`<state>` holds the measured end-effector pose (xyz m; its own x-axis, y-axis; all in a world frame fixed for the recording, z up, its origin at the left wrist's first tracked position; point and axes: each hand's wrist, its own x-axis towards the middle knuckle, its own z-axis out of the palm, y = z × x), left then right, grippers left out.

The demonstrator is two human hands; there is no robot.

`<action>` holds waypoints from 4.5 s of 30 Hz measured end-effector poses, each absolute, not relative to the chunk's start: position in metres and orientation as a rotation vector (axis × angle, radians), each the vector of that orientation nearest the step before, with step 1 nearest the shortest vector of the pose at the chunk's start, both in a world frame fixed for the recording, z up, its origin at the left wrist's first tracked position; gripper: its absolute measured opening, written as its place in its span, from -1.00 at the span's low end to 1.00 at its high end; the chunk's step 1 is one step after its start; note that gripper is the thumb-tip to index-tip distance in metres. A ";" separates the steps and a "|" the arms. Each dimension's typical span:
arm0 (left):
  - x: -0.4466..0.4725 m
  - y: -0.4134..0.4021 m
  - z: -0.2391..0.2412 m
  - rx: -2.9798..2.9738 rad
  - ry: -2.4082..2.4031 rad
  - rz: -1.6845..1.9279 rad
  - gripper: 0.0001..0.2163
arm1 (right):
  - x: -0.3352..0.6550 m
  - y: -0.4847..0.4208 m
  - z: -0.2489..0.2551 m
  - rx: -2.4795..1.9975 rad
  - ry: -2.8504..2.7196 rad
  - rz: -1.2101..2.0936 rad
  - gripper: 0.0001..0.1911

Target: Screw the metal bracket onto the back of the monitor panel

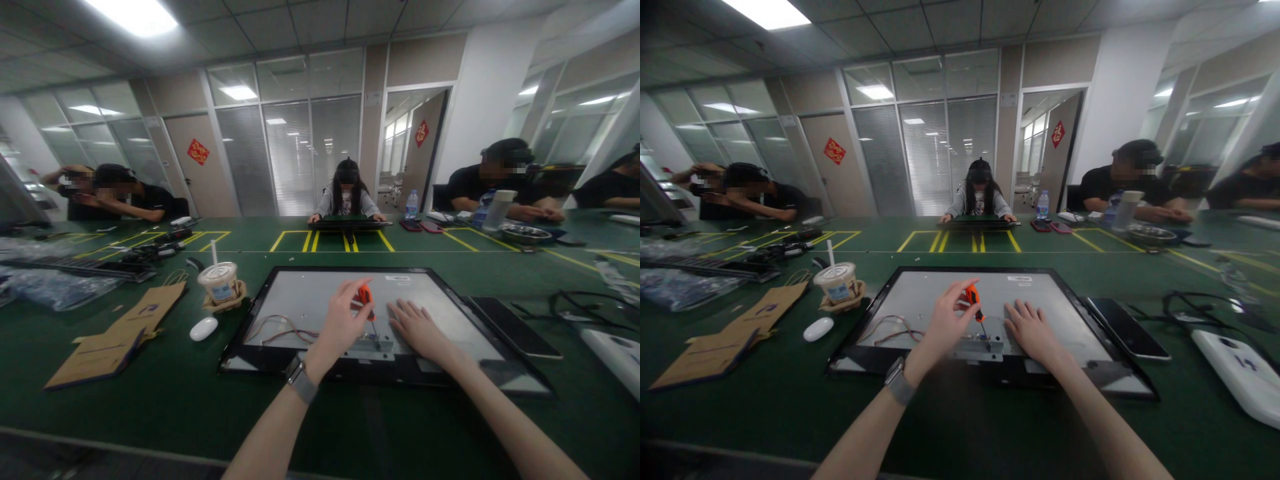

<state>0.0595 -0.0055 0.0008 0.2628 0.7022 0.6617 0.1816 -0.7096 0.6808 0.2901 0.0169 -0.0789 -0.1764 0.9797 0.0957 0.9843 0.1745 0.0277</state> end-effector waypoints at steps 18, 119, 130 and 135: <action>0.059 -0.007 0.004 2.093 0.937 1.702 -0.68 | 0.297 0.023 -0.092 -1.935 -2.359 -0.183 -0.43; 0.059 -0.006 0.009 1.638 0.836 1.594 -0.87 | 0.295 0.019 -0.085 -1.941 -2.375 -0.203 -0.43; 0.058 -0.011 0.012 1.792 0.834 1.747 -0.79 | 0.297 0.021 -0.088 -1.919 -2.377 -0.179 -0.42; 0.060 -0.010 0.009 1.643 0.780 1.624 -0.76 | 0.298 0.023 -0.091 -1.911 -2.348 -0.186 -0.43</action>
<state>0.0599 -0.0102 0.0089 0.0375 0.8107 0.5843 -0.0512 -0.5824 0.8113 0.2983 0.0227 -0.0913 -0.2025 0.9661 0.1605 0.9793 0.2008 0.0269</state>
